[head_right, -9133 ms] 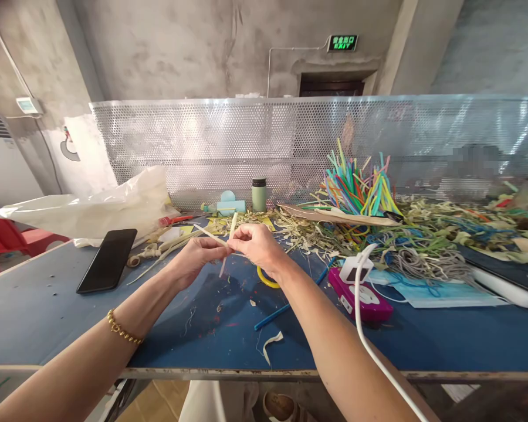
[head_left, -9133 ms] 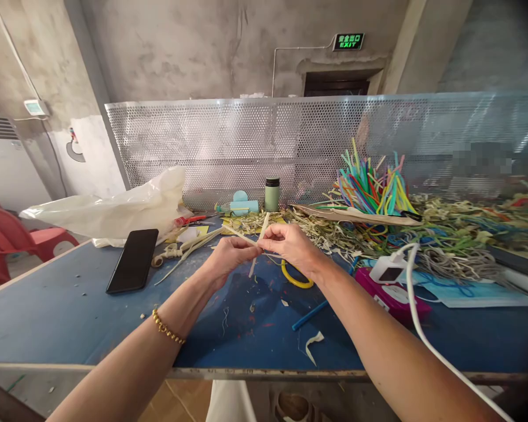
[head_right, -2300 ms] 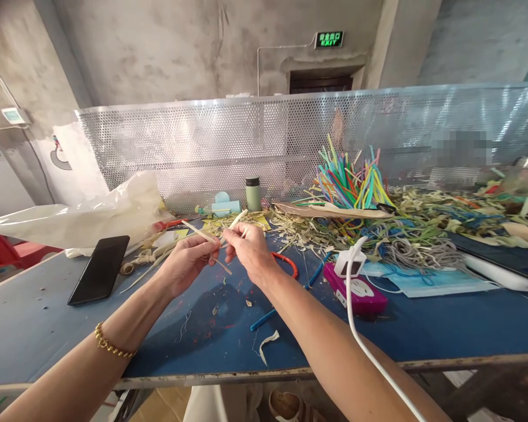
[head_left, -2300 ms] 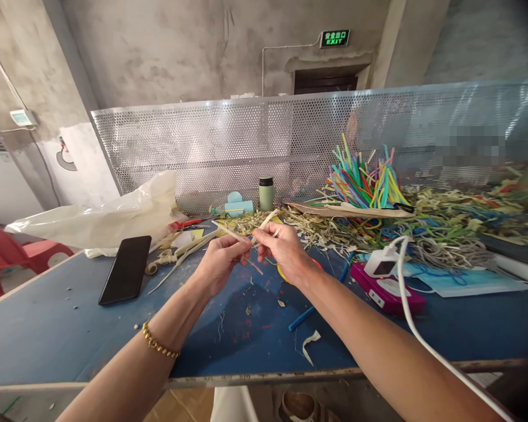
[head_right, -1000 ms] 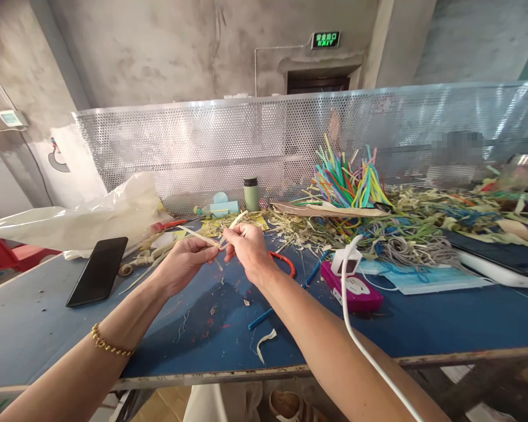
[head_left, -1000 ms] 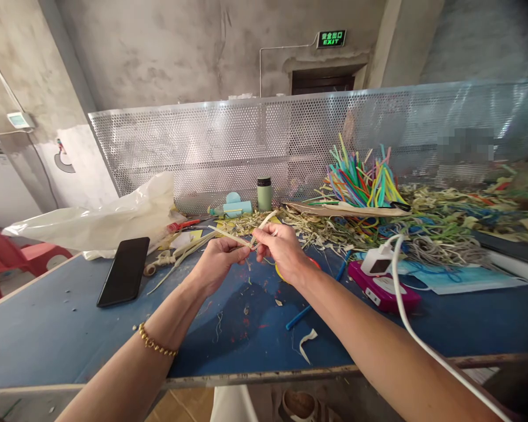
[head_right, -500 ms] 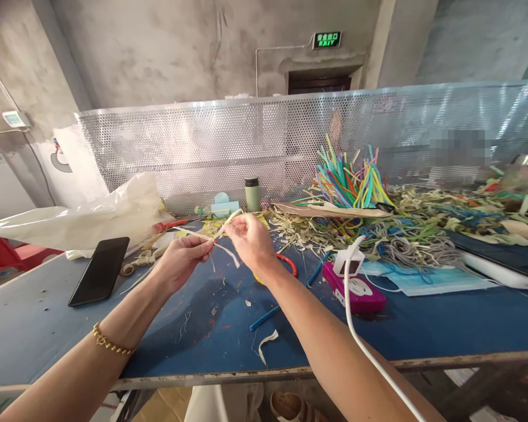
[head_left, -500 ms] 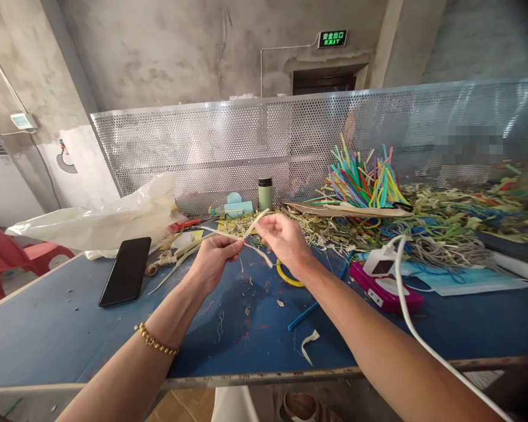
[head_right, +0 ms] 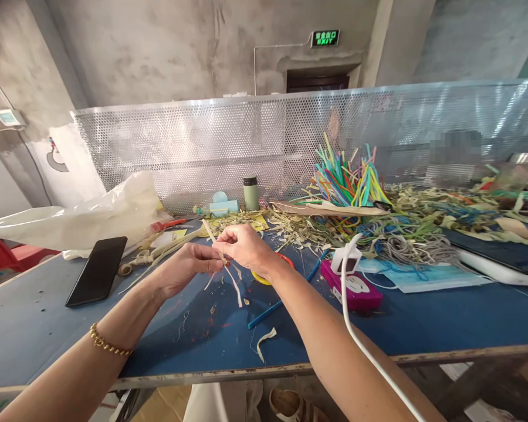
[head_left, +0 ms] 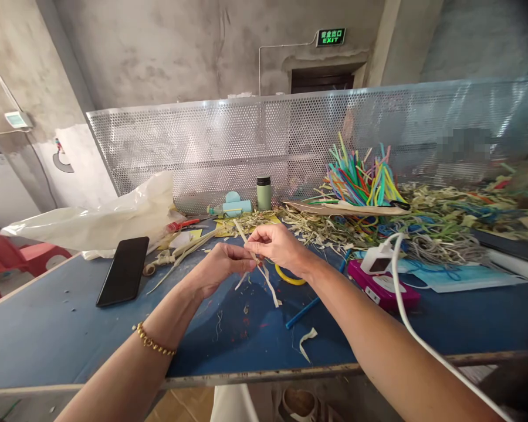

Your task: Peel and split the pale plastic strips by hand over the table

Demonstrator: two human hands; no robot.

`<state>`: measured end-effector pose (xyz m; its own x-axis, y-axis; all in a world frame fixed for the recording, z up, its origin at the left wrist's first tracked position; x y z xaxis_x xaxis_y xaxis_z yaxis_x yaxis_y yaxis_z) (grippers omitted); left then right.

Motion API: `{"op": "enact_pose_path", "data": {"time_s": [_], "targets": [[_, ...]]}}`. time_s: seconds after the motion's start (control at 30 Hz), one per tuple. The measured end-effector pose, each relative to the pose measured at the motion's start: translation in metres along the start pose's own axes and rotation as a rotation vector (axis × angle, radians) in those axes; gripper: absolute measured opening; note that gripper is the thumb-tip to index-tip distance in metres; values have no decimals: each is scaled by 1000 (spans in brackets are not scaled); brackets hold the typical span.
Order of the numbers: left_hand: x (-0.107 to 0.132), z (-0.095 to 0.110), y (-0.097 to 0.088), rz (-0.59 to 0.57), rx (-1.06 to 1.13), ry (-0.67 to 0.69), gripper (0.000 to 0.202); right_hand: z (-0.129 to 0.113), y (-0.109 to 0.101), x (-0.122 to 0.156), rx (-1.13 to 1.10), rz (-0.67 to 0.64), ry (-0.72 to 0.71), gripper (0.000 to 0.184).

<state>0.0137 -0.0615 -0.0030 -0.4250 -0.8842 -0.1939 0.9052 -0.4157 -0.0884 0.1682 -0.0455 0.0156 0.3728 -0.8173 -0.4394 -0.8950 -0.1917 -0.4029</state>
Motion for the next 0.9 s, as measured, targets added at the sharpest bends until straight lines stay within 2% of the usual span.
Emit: {"op": "enact_pose_path", "data": {"time_s": [0.23,0.57,0.7,0.9], "targets": [[2,2,0,-28,38,-15,17,-2,2,2,-58,18,-12,18],[3,0,1,-54,0,-24,16,2,4,0,22,65,-40,17],[4,2,2,-57,-3,-27,15,5,6,0,49,131,-26,15],[1,-1,2,-32,89,-25,15,4,4,-3,102,148,-40,17]]}}
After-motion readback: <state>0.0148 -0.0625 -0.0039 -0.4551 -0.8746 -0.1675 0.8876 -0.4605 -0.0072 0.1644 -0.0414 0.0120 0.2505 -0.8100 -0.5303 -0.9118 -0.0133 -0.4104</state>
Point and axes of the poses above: each hand's wrist, its own x-axis away from the middle knuckle, its own y-axis out of the palm, z = x × y, the point moved 2 cm from there along -x, towards the middle knuckle, and after that the axes turned 3 degrees about x, right-handed, at the moved point
